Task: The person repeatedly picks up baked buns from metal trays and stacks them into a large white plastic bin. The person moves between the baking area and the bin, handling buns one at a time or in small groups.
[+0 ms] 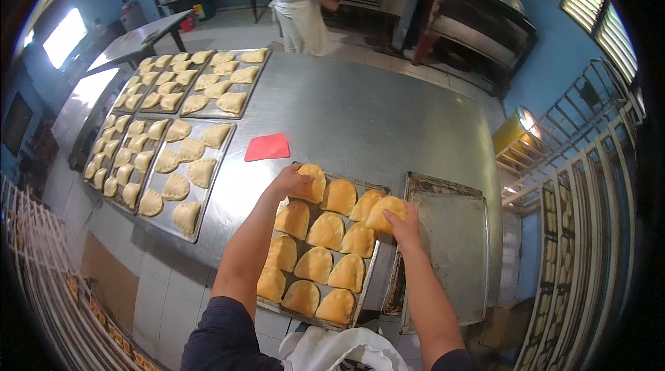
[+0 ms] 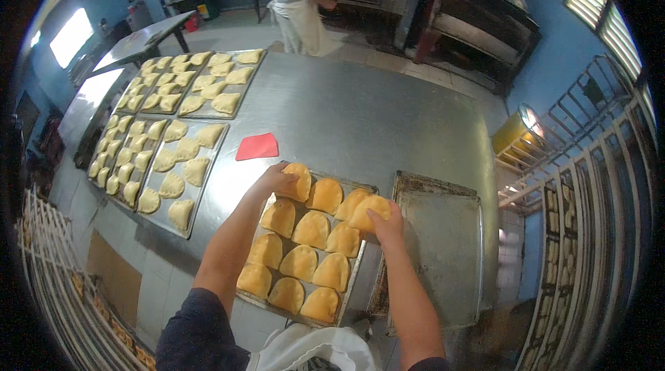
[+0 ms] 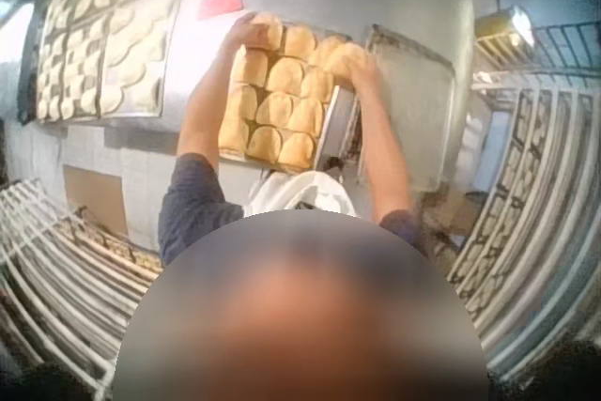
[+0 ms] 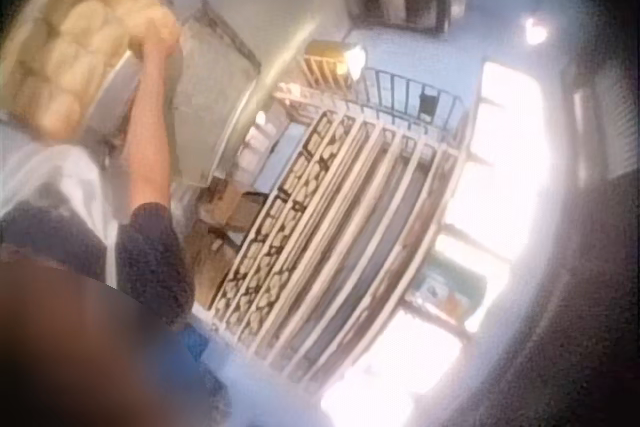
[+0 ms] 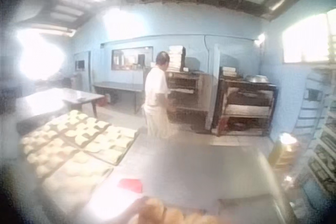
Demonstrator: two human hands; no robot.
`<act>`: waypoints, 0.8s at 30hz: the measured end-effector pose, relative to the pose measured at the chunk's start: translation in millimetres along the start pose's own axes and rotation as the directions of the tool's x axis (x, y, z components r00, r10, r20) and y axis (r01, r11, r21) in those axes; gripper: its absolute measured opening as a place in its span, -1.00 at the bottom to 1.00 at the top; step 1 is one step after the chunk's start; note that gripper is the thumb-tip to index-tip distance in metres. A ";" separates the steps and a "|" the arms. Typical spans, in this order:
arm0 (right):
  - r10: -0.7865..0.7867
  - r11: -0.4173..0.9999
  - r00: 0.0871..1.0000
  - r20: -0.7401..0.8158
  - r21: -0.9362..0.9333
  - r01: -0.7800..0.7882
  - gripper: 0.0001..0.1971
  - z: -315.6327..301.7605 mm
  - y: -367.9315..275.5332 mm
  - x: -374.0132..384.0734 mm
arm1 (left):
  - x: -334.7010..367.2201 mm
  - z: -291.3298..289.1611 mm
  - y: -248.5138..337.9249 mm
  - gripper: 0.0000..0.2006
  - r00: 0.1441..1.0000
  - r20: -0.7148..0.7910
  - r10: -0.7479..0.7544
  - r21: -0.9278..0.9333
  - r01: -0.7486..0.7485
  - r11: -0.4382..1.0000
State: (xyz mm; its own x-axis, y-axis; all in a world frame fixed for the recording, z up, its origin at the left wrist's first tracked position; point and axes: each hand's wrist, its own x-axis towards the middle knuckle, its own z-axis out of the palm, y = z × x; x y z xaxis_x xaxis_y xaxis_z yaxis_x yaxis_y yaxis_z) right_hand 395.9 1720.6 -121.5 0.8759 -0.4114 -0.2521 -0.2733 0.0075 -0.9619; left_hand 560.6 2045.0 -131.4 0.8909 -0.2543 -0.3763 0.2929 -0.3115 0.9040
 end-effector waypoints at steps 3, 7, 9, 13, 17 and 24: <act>0.036 0.996 0.999 -0.016 -0.084 -0.038 -0.35 22.9 2.2 16.0 | 21.6 -9.9 -4.2 -0.41 0.996 -0.016 -0.087 0.226 0.089 0.970; 0.010 0.930 1.000 -0.023 -0.368 -0.018 -0.24 39.4 8.2 34.0 | 13.5 -20.5 11.5 -0.29 0.964 0.148 -0.221 0.280 0.174 0.944; 0.045 0.935 0.999 -0.018 -0.351 -0.048 -0.19 44.0 10.1 35.9 | -7.4 -16.9 19.3 -0.28 0.976 0.180 -0.121 0.254 0.072 0.964; -0.046 0.830 0.998 -0.040 -0.557 0.015 -0.16 47.8 10.4 31.9 | -49.1 -7.1 31.9 -0.28 0.970 0.141 0.199 0.149 -0.219 0.964; 0.029 0.681 0.996 -0.082 -0.728 -0.080 -0.21 45.7 11.9 37.1 | -48.4 5.9 45.1 -0.43 0.977 0.187 0.107 -0.257 -0.057 0.965; 0.116 0.755 0.992 -0.038 -0.646 -0.113 -0.16 43.4 8.1 38.8 | -7.9 68.4 37.4 -0.58 0.951 0.309 0.005 -0.075 0.019 0.997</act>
State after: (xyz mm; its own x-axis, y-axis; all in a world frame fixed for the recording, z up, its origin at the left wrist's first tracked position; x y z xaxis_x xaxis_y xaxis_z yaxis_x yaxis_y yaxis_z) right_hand 444.9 1744.3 -143.7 0.8224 -0.4420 -0.3582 -0.5624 -0.5362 -0.6295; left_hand 540.8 1972.8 -108.5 0.7417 -0.5260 -0.4162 0.3355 -0.2465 0.9092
